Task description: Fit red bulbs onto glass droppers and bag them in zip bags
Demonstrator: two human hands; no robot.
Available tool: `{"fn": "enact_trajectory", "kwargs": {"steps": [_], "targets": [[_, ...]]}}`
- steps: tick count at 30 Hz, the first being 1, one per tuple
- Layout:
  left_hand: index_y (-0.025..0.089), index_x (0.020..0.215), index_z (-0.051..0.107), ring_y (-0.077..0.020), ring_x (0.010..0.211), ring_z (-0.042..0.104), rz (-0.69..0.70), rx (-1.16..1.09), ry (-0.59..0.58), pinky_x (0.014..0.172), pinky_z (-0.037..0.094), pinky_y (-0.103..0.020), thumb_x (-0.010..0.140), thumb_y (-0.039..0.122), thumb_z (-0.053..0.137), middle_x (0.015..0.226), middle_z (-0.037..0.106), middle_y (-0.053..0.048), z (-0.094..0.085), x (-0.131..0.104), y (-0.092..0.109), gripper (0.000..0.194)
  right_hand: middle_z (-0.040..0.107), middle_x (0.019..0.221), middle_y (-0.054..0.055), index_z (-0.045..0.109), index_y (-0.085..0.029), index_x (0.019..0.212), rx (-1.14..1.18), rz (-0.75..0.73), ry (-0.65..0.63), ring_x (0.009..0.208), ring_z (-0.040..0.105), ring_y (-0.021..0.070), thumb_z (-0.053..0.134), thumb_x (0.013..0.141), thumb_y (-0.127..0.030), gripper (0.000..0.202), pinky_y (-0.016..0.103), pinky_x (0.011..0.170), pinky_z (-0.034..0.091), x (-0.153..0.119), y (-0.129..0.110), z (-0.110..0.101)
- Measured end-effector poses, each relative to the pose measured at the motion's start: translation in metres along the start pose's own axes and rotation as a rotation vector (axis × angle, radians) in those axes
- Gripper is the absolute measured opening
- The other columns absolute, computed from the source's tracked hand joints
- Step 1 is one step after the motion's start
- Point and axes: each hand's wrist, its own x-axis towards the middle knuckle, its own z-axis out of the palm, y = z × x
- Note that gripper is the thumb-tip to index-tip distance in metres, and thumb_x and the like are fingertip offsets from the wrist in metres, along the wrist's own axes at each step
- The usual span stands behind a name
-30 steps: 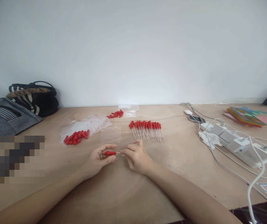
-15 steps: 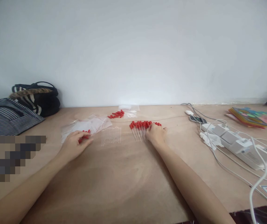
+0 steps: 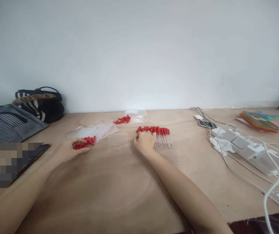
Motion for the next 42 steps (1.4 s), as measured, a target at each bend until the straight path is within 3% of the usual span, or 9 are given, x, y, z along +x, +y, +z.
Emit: {"fn": "enact_trajectory", "kwargs": {"steps": [3, 5, 8, 14, 20, 25, 32, 37, 42], "targets": [[0.015, 0.091, 0.064, -0.0241, 0.075, 0.054, -0.020, 0.210, -0.064, 0.064, 0.039, -0.029, 0.064, 0.041, 0.065, 0.078, 0.060, -0.006, 0.001, -0.003, 0.007, 0.038, 0.066, 0.087, 0.011, 0.066, -0.018, 0.078, 0.022, 0.049, -0.122, 0.092, 0.053, 0.0258, 0.048, 0.076, -0.042, 0.031, 0.042, 0.082, 0.023, 0.005, -0.027, 0.006], [0.016, 0.096, 0.063, -0.0269, 0.082, 0.052, 0.018, 0.347, 0.004, 0.070, 0.040, -0.033, 0.071, 0.045, 0.058, 0.083, 0.058, -0.008, 0.004, -0.004, 0.013, 0.039, 0.066, 0.088, 0.012, 0.067, -0.016, 0.080, 0.030, 0.093, -0.183, 0.093, 0.054, 0.0268, 0.050, 0.075, -0.043, 0.032, 0.042, 0.084, 0.023, 0.010, -0.037, 0.010], [0.018, 0.102, 0.063, -0.0302, 0.092, 0.047, 0.064, 0.496, 0.060, 0.078, 0.038, -0.038, 0.076, 0.045, 0.052, 0.094, 0.055, -0.011, 0.011, -0.003, 0.018, 0.039, 0.066, 0.088, 0.014, 0.066, -0.013, 0.083, 0.030, 0.121, -0.213, 0.091, 0.056, 0.0271, 0.047, 0.078, -0.043, 0.035, 0.043, 0.084, 0.024, 0.015, -0.040, 0.014], [0.022, 0.105, 0.062, -0.0354, 0.105, 0.041, 0.028, 0.563, 0.000, 0.080, 0.036, -0.046, 0.082, 0.040, 0.044, 0.115, 0.049, -0.014, 0.022, 0.004, 0.013, 0.034, 0.065, 0.090, 0.016, 0.065, -0.012, 0.090, 0.023, 0.125, -0.234, 0.090, 0.058, 0.0262, 0.037, 0.083, -0.044, 0.043, 0.042, 0.083, 0.026, 0.015, -0.038, 0.015], [0.018, 0.087, 0.061, -0.0324, 0.101, 0.045, 0.052, 0.337, 0.045, 0.080, 0.037, -0.045, 0.077, 0.037, 0.050, 0.102, 0.057, -0.011, 0.016, 0.006, 0.009, 0.024, 0.065, 0.093, 0.018, 0.066, -0.011, 0.091, -0.025, 0.059, -0.241, 0.096, 0.054, 0.0292, 0.038, 0.084, -0.039, 0.040, 0.043, 0.084, 0.024, 0.011, -0.038, 0.012], [0.018, 0.085, 0.052, -0.0182, 0.070, 0.056, 0.119, -0.224, -0.034, 0.062, 0.044, -0.029, 0.074, 0.038, 0.053, 0.079, 0.061, -0.004, 0.020, -0.011, 0.038, 0.023, 0.064, 0.093, 0.020, 0.066, -0.010, 0.087, -0.077, -0.014, -0.237, 0.096, 0.053, 0.0309, 0.041, 0.083, -0.029, 0.032, 0.043, 0.083, 0.024, -0.001, -0.038, 0.006], [0.018, 0.080, 0.054, -0.0153, 0.070, 0.056, 0.315, -0.326, -0.318, 0.065, 0.044, -0.028, 0.076, 0.026, 0.051, 0.075, 0.062, -0.001, 0.059, -0.052, 0.093, 0.010, 0.060, 0.099, 0.018, 0.056, -0.009, 0.095, -0.068, -0.149, -0.127, 0.094, 0.049, 0.0282, 0.038, 0.085, -0.020, 0.023, 0.038, 0.075, 0.028, -0.032, 0.008, -0.013], [0.017, 0.075, 0.056, -0.0169, 0.073, 0.055, 0.432, -0.224, -0.300, 0.068, 0.044, -0.030, 0.075, 0.022, 0.051, 0.075, 0.059, -0.003, 0.063, -0.053, 0.094, 0.007, 0.063, 0.082, 0.007, 0.052, -0.017, 0.081, 0.142, -0.363, 0.069, 0.083, 0.051, 0.0206, 0.041, 0.086, -0.019, 0.012, 0.034, 0.075, 0.028, -0.047, 0.055, -0.013], [0.017, 0.078, 0.061, -0.0164, 0.072, 0.055, 0.412, -0.225, -0.345, 0.066, 0.043, -0.028, 0.078, 0.024, 0.048, 0.079, 0.061, -0.004, 0.061, -0.052, 0.093, 0.015, 0.061, 0.083, 0.006, 0.055, -0.018, 0.101, 0.276, -0.497, 0.085, 0.078, 0.053, 0.0174, 0.040, 0.086, -0.018, 0.021, 0.032, 0.072, 0.030, -0.057, 0.064, -0.007]]}}
